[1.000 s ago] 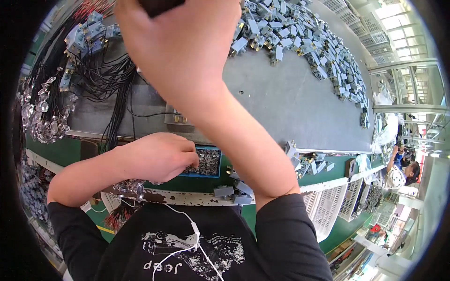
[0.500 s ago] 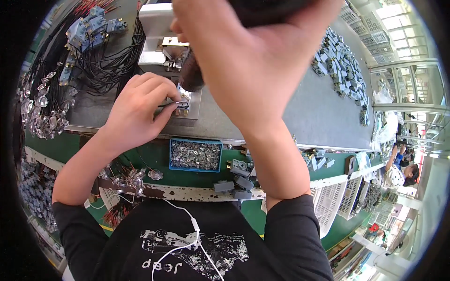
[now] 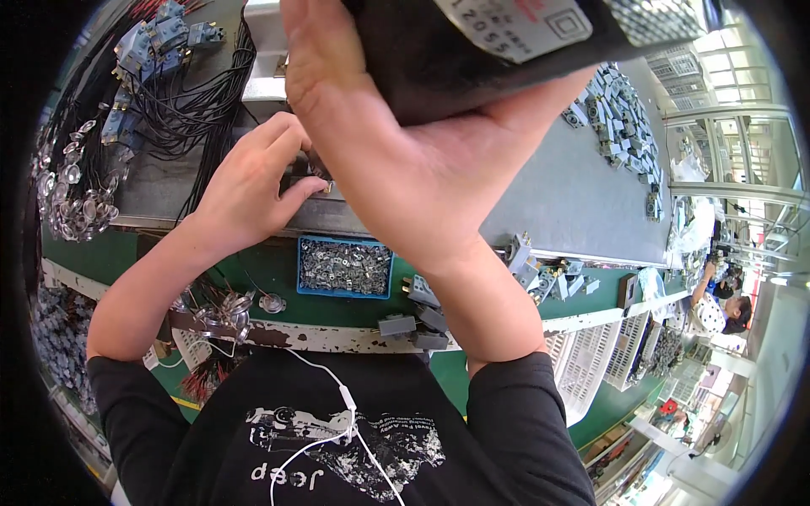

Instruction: The operator is assembling electronic components by wiring them and using an electric tool in a fixture.

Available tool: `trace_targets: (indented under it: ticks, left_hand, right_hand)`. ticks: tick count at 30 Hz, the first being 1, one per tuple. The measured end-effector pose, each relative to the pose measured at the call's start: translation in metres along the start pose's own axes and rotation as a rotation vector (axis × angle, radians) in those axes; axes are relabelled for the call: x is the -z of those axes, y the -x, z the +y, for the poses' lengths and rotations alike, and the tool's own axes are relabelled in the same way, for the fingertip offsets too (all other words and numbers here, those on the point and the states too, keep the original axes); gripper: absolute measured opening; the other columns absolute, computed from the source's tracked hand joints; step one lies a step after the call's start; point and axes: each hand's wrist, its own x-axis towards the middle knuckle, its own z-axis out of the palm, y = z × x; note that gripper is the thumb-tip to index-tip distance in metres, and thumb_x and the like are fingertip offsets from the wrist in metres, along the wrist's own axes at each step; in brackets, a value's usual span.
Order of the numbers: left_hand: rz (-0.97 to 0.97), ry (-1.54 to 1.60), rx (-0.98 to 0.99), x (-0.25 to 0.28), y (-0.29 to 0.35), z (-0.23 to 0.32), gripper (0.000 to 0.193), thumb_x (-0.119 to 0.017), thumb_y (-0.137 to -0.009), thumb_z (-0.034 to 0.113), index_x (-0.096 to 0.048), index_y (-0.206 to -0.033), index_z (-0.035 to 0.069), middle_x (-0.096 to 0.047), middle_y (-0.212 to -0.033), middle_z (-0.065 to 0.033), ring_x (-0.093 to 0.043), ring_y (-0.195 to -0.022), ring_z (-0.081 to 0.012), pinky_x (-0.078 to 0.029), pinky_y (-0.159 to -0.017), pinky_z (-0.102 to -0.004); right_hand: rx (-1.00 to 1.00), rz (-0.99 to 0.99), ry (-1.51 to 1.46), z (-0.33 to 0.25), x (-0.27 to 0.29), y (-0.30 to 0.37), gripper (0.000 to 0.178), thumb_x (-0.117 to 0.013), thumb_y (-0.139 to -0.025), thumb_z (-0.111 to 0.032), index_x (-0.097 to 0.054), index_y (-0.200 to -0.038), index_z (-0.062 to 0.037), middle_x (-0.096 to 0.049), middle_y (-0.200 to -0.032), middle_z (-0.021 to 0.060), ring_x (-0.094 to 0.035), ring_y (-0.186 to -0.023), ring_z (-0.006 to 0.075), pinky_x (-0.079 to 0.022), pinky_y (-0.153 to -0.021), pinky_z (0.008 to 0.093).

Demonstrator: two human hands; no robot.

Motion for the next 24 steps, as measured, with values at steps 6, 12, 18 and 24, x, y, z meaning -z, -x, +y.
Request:
trace_targets:
  ticks: [6, 12, 18, 24]
  left_hand:
    - [-0.002, -0.023, 0.012, 0.002, 0.002, 0.000, 0.031, -0.078, -0.084, 0.011, -0.059, -0.108, 0.008, -0.061, -0.109, -0.0090, -0.063, -0.100, -0.0336, -0.050, -0.088, -0.0442]
    - [0.045, -0.024, -0.044, -0.001, 0.002, -0.003, 0.034, -0.078, -0.084, 0.012, -0.060, -0.113, 0.006, -0.061, -0.112, -0.0101, -0.063, -0.102, -0.0346, -0.050, -0.089, -0.0445]
    - [-0.027, -0.064, -0.046, 0.003, -0.004, -0.003, 0.038, -0.076, -0.086, 0.012, -0.059, -0.120, 0.005, -0.061, -0.117, -0.0121, -0.063, -0.107, -0.0358, -0.051, -0.092, -0.0459]
    - [-0.061, -0.096, 0.029, 0.003, 0.004, -0.001, 0.039, -0.073, -0.090, 0.016, -0.056, -0.124, 0.005, -0.060, -0.125, -0.0120, -0.061, -0.116, -0.0356, -0.052, -0.096, -0.0447]
  right_hand:
    - [-0.022, -0.033, 0.009, 0.005, 0.002, 0.000, 0.022, -0.079, -0.089, -0.001, -0.064, -0.106, 0.0006, -0.069, -0.083, 0.0071, -0.065, -0.062, 0.0123, -0.053, -0.055, 0.0259]
    - [-0.042, -0.059, 0.021, 0.009, 0.004, 0.002, 0.020, -0.078, -0.089, -0.001, -0.065, -0.105, 0.0010, -0.069, -0.083, 0.0071, -0.065, -0.062, 0.0121, -0.053, -0.056, 0.0258]
    - [-0.084, -0.113, 0.066, 0.005, 0.008, -0.006, 0.015, -0.078, -0.089, -0.001, -0.068, -0.100, 0.0019, -0.070, -0.080, 0.0065, -0.065, -0.063, 0.0113, -0.052, -0.057, 0.0247]
    - [0.181, -0.129, -0.058, 0.023, -0.006, -0.001, 0.014, -0.078, -0.091, -0.004, -0.070, -0.098, 0.0040, -0.070, -0.079, 0.0072, -0.067, -0.064, 0.0111, -0.053, -0.056, 0.0228]
